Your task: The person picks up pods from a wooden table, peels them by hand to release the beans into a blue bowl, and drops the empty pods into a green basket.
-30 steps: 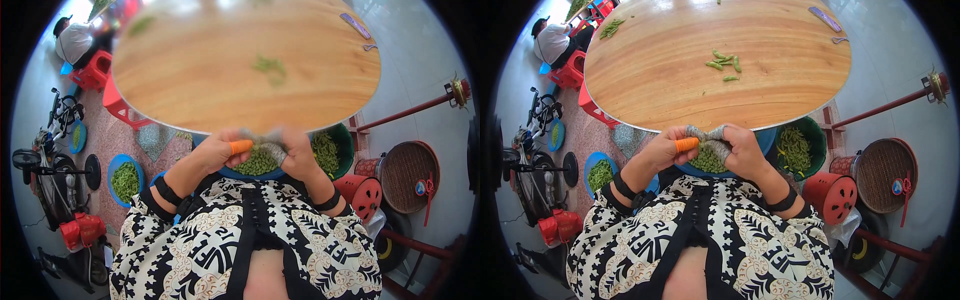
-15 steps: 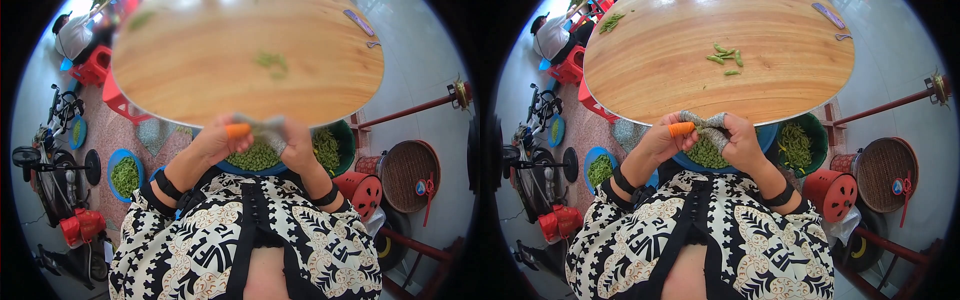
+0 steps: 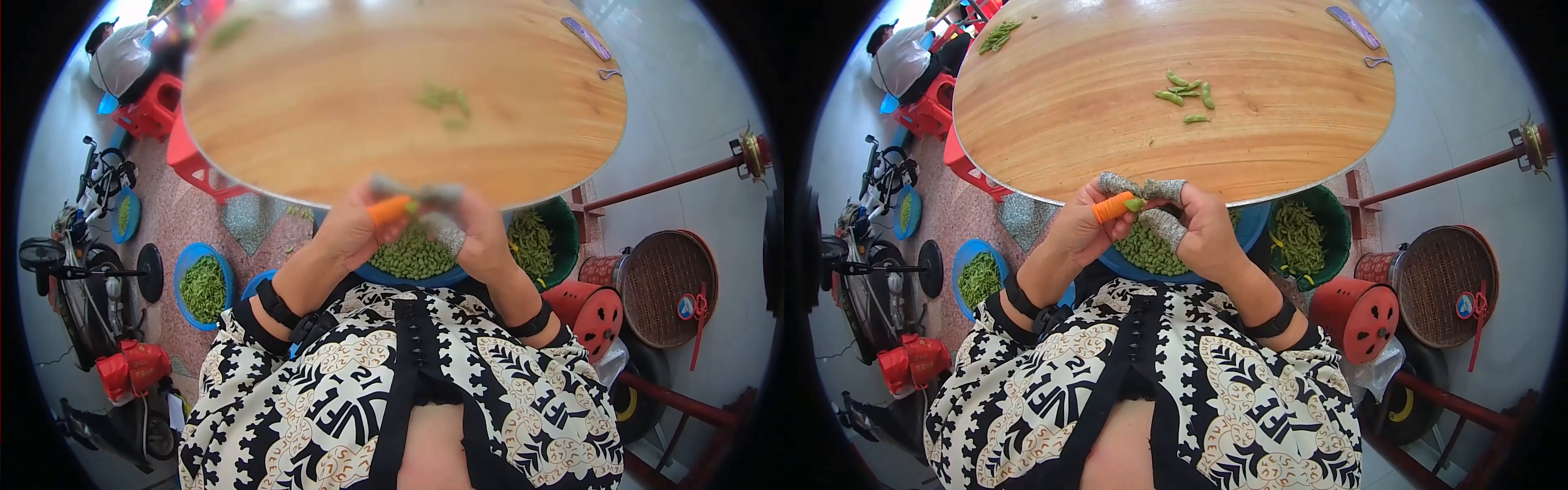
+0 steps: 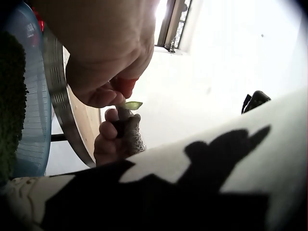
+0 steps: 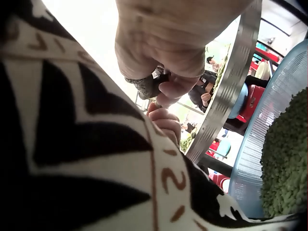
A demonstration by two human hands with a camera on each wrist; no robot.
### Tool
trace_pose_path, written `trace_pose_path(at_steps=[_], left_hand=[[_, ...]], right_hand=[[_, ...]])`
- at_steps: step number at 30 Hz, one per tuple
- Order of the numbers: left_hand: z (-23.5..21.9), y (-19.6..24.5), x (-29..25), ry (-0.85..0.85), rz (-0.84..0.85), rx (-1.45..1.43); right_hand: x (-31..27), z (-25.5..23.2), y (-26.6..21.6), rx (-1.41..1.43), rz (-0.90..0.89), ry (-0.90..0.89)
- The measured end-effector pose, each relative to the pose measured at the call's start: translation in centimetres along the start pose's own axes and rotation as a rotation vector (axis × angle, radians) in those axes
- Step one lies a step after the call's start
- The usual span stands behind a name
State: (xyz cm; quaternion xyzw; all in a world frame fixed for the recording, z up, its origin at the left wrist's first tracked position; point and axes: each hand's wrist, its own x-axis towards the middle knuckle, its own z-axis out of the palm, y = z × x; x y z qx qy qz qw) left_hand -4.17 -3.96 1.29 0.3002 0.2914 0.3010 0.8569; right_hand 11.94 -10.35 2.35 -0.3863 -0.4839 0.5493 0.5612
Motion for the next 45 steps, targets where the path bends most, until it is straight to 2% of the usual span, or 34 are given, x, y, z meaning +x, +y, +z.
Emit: trace_pose_path(at_steps=[4, 7, 9, 11, 12, 14, 15, 17, 18, 20, 22, 25, 26, 27, 28, 30, 31, 34, 35, 37, 38, 40, 41, 42, 44, 45], left_hand=[[-0.3, 0.1, -0.2, -0.050, -0.006, 0.015], [-0.4, 0.2, -0.2, -0.063, -0.072, -0.019], [-0.6, 0.4, -0.1, -0.078, -0.109, -0.054], [-0.9, 0.7, -0.2, -0.207, -0.193, -0.048], [-0.9, 0.6, -0.1, -0.207, -0.190, -0.048], [-0.9, 0.5, -0.2, -0.141, -0.133, 0.134], [-0.8, 0.4, -0.3, -0.140, -0.133, 0.133], [-0.6, 0.3, -0.5, -0.165, 0.000, 0.387], [-0.9, -0.3, -0.4, -0.164, 0.000, 0.388], [-1.9, -2.0, 0.2, -0.102, 0.273, 0.831], [-0.9, -1.4, -0.4, -0.073, 0.254, 0.833], [-1.0, -0.6, -0.6, -0.143, 0.325, 0.798], [-1.6, 0.0, -0.5, -0.096, 0.402, 0.925], [-1.9, 0.4, -0.3, -0.047, 0.480, 1.050], [-1.9, 0.8, 0.3, -0.047, 0.477, 1.049], [-1.8, 1.6, 1.1, 0.173, 0.482, 1.314], [-1.7, 1.6, 1.3, 0.169, 0.480, 1.314], [-1.0, 1.6, 1.9, 0.113, 0.491, 1.633], [-0.2, 1.9, 1.5, 0.106, 0.494, 1.634], [1.6, 2.6, 0.1, -0.261, 0.197, 1.674], [1.6, 2.6, 0.2, -0.263, 0.197, 1.680], [2.1, 2.7, 0.6, -0.307, 0.354, 1.349], [2.5, 3.3, 1.3, -0.246, 0.458, 1.463], [2.8, 3.6, 2.5, -0.248, 0.459, 1.468], [3.5, 4.1, 5.3, -0.137, 0.775, 1.527], [3.9, 4.0, 6.8, -0.141, 0.780, 1.530]], right_hand=[[0.0, -0.4, 0.0, -0.145, 0.075, -0.025], [0.0, -0.2, 0.0, -0.232, -0.004, -0.005], [0.2, -0.5, 0.3, -0.332, -0.126, -0.039], [0.1, -0.9, 1.1, -0.320, -0.153, -0.064], [0.2, -1.0, 1.3, -0.308, -0.181, -0.091], [0.2, -1.2, 0.9, -0.374, -0.218, -0.114], [0.2, -1.2, 0.7, -0.441, -0.253, -0.133], [0.2, -1.2, 0.3, -0.501, -0.231, -0.149], [0.1, -1.2, 0.2, -0.560, -0.208, -0.163], [-0.2, -1.4, 0.6, -0.584, -0.183, -0.167], [-0.5, -1.5, 0.5, -0.604, -0.155, -0.171], [-2.0, -3.6, -0.5, -0.494, -0.057, 0.021], [-2.6, -5.0, -0.9, -0.574, -0.074, 0.070], [-3.5, -6.6, -1.1, -0.614, 0.006, 0.156], [-4.4, -8.2, -1.0, -0.579, 0.020, 0.231], [-6.4, -12.1, -0.5, -0.593, 0.166, 0.357], [-7.5, -14.6, 0.5, -0.721, 0.191, 0.410], [-10.4, -20.1, 3.2, -0.784, 0.241, 0.570], [-11.4, -21.5, 4.1, -0.784, 0.240, 0.577], [-12.7, -23.9, 5.9, -0.758, 0.316, 0.687], [-13.3, -24.9, 6.8, -0.753, 0.313, 0.691], [-13.5, -25.9, 7.5, -0.899, 0.348, 0.693], [-13.7, -26.3, 7.9, -0.895, 0.346, 0.697], [-13.3, -26.0, 7.6, -0.881, 0.346, 0.695], [-12.3, -24.5, 6.5, -0.865, 0.339, 0.698], [-11.7, -23.2, 5.7, -0.781, 0.299, 0.703]])
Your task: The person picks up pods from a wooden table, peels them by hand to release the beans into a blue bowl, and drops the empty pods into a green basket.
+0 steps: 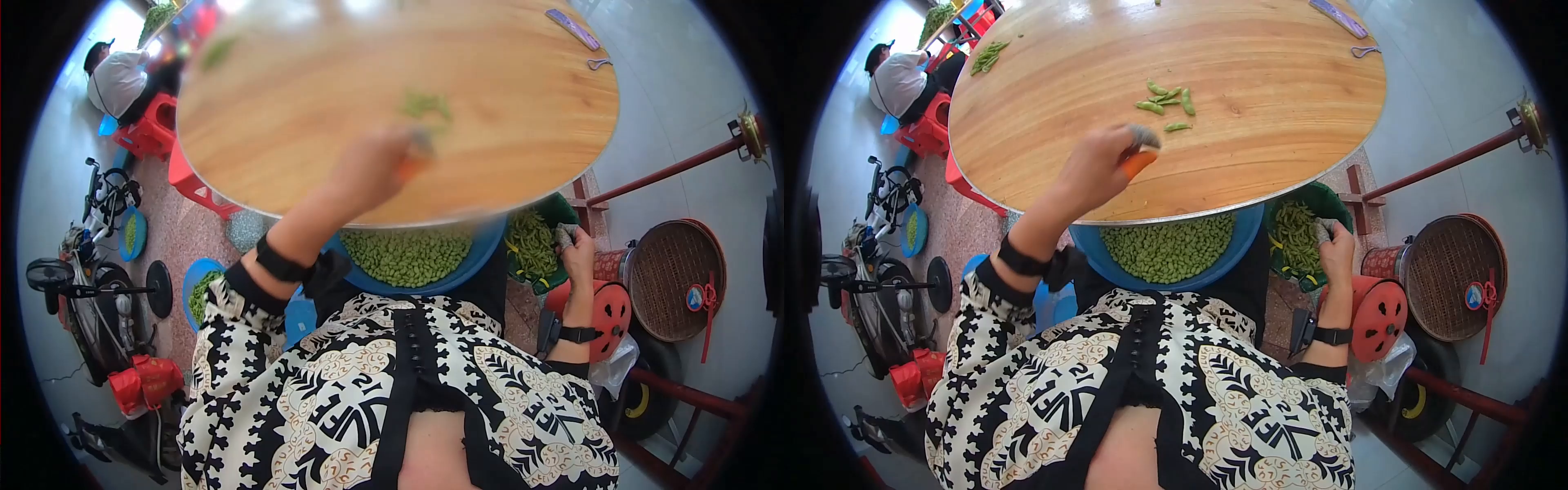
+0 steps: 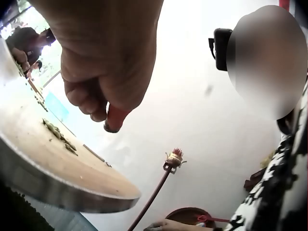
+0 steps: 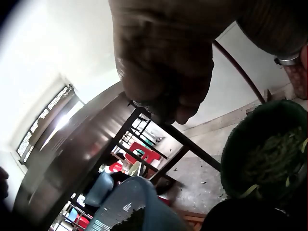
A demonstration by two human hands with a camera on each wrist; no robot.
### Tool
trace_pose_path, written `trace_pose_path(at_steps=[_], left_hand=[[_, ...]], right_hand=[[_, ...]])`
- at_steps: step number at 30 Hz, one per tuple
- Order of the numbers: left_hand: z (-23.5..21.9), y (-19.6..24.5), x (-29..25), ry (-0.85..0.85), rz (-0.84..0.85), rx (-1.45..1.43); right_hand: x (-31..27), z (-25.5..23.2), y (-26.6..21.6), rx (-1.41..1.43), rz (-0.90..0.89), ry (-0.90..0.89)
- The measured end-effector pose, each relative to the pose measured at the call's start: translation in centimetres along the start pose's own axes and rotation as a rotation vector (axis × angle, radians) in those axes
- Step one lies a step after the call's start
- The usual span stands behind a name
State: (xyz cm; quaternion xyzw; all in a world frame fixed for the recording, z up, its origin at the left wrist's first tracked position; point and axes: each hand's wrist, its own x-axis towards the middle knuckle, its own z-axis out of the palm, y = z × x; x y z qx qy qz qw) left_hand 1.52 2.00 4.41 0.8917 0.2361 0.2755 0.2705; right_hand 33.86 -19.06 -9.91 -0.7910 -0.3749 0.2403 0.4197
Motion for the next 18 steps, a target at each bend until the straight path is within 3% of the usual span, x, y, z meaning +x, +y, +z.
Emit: trace_pose_path(at_steps=[3, 5, 7, 12, 14, 18], left_hand=[[2.3, -2.0, 3.5, 0.039, -0.054, 0.194], [3.7, -3.5, 5.2, -0.081, -0.133, 0.365], [4.0, -4.5, 6.0, -0.113, -0.130, 0.334], [4.0, -4.2, 4.9, -0.107, -0.161, 0.263], [3.1, -2.9, 3.9, -0.220, -0.562, -0.607], [2.6, -1.4, 1.8, -0.213, -0.576, -0.618]], right_hand=[[-1.5, 0.7, -5.3, 0.155, -0.028, -0.003], [-2.6, 0.9, -8.3, 0.215, -0.043, -0.002], [-3.5, 1.2, -10.6, 0.332, -0.132, -0.047], [-4.0, 3.7, -14.4, 0.522, -0.131, -0.167], [-3.9, 5.0, -16.2, 0.752, -0.136, -0.313], [-3.3, 6.6, -17.7, 0.799, -0.157, -0.383]])
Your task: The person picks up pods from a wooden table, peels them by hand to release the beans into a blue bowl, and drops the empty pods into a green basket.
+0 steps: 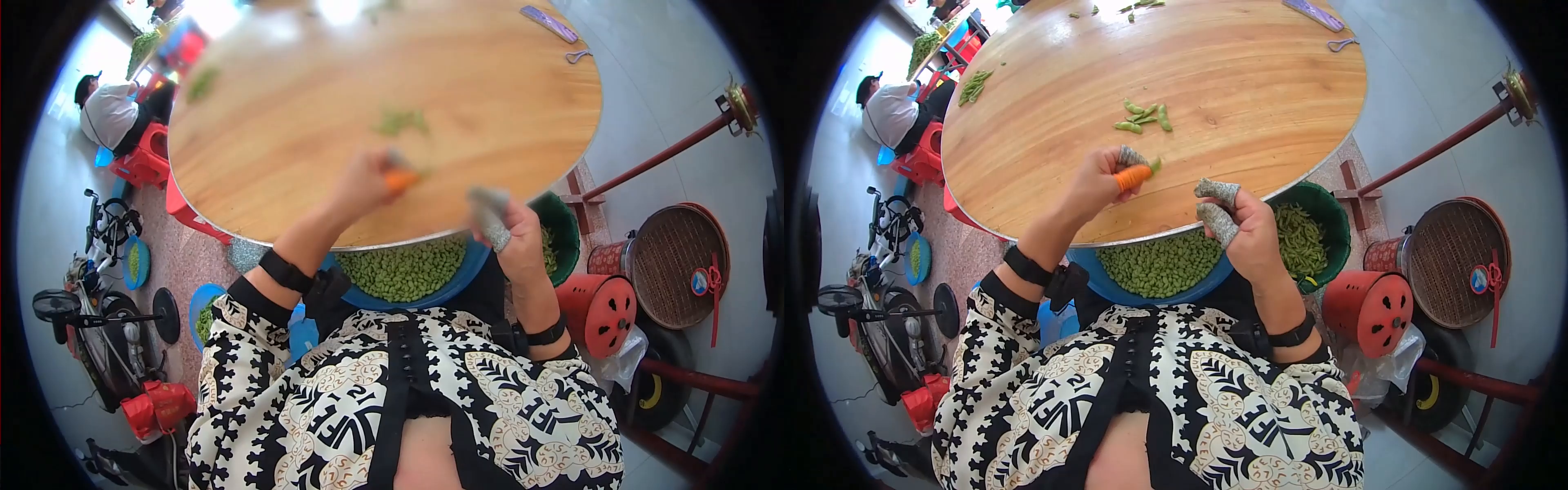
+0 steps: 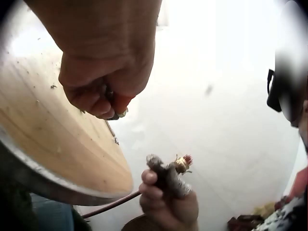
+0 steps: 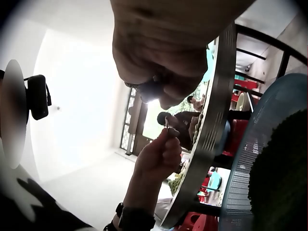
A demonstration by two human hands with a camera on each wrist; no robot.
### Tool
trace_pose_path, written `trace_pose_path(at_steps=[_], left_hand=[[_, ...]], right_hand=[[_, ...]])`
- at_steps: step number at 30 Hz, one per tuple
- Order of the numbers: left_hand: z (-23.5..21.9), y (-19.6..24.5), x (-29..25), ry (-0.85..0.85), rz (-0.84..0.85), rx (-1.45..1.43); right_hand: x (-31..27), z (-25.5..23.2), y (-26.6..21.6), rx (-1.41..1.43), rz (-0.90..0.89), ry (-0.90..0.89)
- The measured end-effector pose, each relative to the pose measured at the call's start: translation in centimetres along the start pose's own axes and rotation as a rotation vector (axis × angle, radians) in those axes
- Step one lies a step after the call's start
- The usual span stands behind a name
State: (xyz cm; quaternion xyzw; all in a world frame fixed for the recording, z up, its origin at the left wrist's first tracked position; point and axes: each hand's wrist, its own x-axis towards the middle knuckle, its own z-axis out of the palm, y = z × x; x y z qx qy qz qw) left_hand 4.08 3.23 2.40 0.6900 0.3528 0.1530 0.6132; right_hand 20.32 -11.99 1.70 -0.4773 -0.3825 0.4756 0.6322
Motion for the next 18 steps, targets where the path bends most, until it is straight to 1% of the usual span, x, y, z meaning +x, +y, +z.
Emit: trace_pose_path(at_steps=[1, 3, 4, 5, 7, 8, 9, 10, 11, 12, 13, 14, 15, 16, 17, 18], left_hand=[[0.1, 0.0, -0.2, 0.006, 0.004, 0.001], [1.3, 0.3, -0.4, -0.128, 0.034, -0.101], [1.8, 0.5, -0.3, -0.208, 0.049, -0.103], [2.4, 0.5, 0.0, -0.210, 0.050, -0.107], [3.1, 0.6, 0.6, -0.392, 0.169, -0.181], [2.7, 0.9, 1.0, -0.393, 0.173, -0.183], [1.7, 1.2, 1.4, -0.289, 0.188, -0.026], [0.6, 1.5, 2.0, -0.182, 0.201, 0.132], [-0.8, 0.5, 3.1, 0.011, 0.271, 0.321], [-1.9, -0.5, 4.2, 0.210, 0.337, 0.508], [-2.5, 0.0, 4.3, 0.214, 0.337, 0.509], [-3.0, 1.0, 4.2, 0.277, 0.226, 0.698], [-3.2, 1.5, 4.2, 0.334, 0.113, 0.885], [-3.2, 1.1, 4.6, 0.327, 0.113, 0.885], [-2.9, 0.6, 5.1, 0.346, 0.150, 0.937], [-2.6, 0.3, 5.4, 0.367, 0.189, 0.987]], right_hand=[[0.0, 0.1, -0.1, 0.004, -0.005, -0.024], [-0.2, 0.1, -0.1, 0.009, -0.006, -0.066], [-0.2, 0.1, 0.0, 0.006, -0.004, -0.065], [-0.2, 0.1, 0.0, -0.005, 0.006, -0.059], [-0.3, -0.5, -0.1, -0.023, 0.011, -0.050], [-0.6, -1.3, -0.2, -0.198, -0.013, 0.032], [-0.8, -2.3, -0.2, -0.371, -0.036, 0.115], [-0.9, -3.8, 0.0, -0.434, -0.092, 0.195], [-1.1, -5.7, 0.3, -0.496, -0.146, 0.274], [-1.6, -7.8, 0.5, -0.568, -0.110, 0.348], [-2.1, -9.5, 0.6, -0.639, -0.074, 0.420], [-2.6, -10.5, 0.7, -0.565, -0.050, 0.473], [-2.7, -10.1, 0.7, -0.564, -0.045, 0.475], [-2.6, -9.2, 0.4, -0.590, -0.122, 0.397], [-2.6, -8.0, 0.1, -0.615, -0.197, 0.321], [-2.2, -5.8, -0.5, -0.753, -0.273, 0.249]])
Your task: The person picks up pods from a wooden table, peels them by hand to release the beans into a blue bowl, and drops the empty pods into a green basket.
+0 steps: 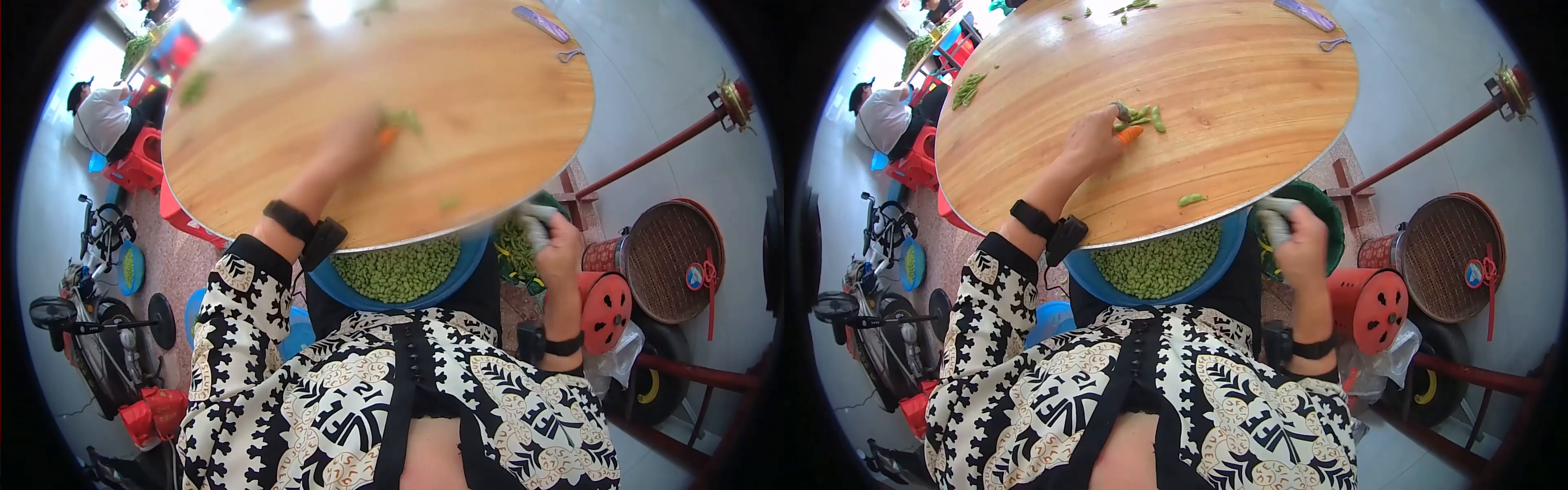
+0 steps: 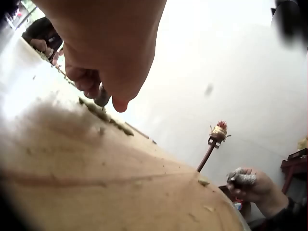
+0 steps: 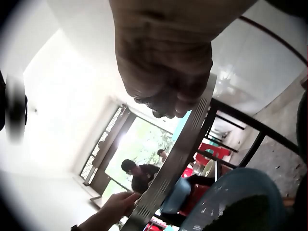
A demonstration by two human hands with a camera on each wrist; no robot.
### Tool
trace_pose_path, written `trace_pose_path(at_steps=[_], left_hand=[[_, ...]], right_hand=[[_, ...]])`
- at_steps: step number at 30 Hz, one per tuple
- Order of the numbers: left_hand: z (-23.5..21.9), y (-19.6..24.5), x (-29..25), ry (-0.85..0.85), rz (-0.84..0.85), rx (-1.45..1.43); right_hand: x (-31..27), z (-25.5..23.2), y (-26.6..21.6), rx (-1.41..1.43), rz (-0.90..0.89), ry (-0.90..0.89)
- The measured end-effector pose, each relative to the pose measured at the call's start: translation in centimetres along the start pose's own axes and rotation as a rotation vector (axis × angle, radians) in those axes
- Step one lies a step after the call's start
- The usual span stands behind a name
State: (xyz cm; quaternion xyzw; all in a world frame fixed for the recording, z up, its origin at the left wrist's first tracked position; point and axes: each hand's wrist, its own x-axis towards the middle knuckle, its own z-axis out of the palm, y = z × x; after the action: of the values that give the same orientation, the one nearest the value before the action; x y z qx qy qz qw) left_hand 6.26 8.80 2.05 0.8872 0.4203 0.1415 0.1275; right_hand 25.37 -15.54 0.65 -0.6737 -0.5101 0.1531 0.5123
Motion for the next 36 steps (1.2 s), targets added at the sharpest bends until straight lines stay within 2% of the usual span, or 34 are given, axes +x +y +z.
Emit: trace_pose_path(at_steps=[3, 4, 5, 7, 9, 11, 12, 13, 15, 16, 18, 22, 24, 25, 27, 31, 36], left_hand=[[-1.2, 1.2, -0.1, -0.044, -0.004, 0.017], [-1.1, 0.8, -0.1, -0.041, -0.005, 0.021], [-0.7, 0.1, 0.0, -0.049, 0.002, 0.066], [-0.4, -1.4, -0.5, -0.057, -0.001, 0.114], [-0.7, -3.0, -1.3, 0.010, 0.083, 0.020], [-1.0, -4.2, -2.1, 0.063, 0.055, 0.000], [-1.2, -4.3, -2.3, 0.112, 0.036, -0.023], [-1.4, -4.4, -2.4, 0.112, 0.034, -0.028], [-2.1, -4.4, -2.3, -0.026, -0.060, -0.029], [-2.2, -4.5, -2.0, -0.022, -0.058, -0.033], [-2.3, -4.7, -1.5, -0.140, -0.126, -0.028], [-2.4, -4.6, -2.6, -0.086, -0.144, -0.062], [-2.4, -4.0, -4.5, 0.071, -0.021, -0.403], [-2.8, -2.9, -5.8, 0.069, -0.025, -0.406], [-3.3, -0.3, -8.3, 0.082, 0.019, -0.664], [-3.3, 2.0, -11.4, 0.033, 0.020, -0.790], [-2.3, 1.8, -12.7, 0.072, 0.004, -0.885]], right_hand=[[1.2, 4.0, -2.9, -0.056, -0.191, -0.150], [1.9, 5.6, -3.6, -0.020, -0.342, -0.126], [2.5, 6.8, -3.8, -0.015, -0.346, -0.125], [3.3, 8.5, -3.6, -0.190, -0.397, -0.284], [3.5, 8.6, -3.1, -0.263, -0.380, -0.305], [3.7, 7.5, -2.5, -0.299, -0.248, -0.159], [3.7, 6.9, -2.6, -0.262, -0.262, -0.111], [3.5, 6.7, -2.7, -0.266, -0.262, -0.115], [2.6, 6.4, -3.8, 0.107, -0.038, -0.108], [2.2, 6.4, -4.0, 0.102, -0.041, -0.107], [1.6, 6.6, -4.2, 0.357, 0.113, -0.242], [1.6, 7.7, -5.1, 0.487, 0.091, -0.238], [1.8, 8.2, -5.8, 0.677, 0.259, -0.282], [1.9, 8.5, -6.1, 0.675, 0.263, -0.285], [2.1, 9.4, -6.8, 0.827, 0.349, -0.369], [2.1, 10.5, -7.5, 0.803, 0.374, -0.419], [1.6, 11.1, -7.2, 0.765, 0.441, -0.455]])
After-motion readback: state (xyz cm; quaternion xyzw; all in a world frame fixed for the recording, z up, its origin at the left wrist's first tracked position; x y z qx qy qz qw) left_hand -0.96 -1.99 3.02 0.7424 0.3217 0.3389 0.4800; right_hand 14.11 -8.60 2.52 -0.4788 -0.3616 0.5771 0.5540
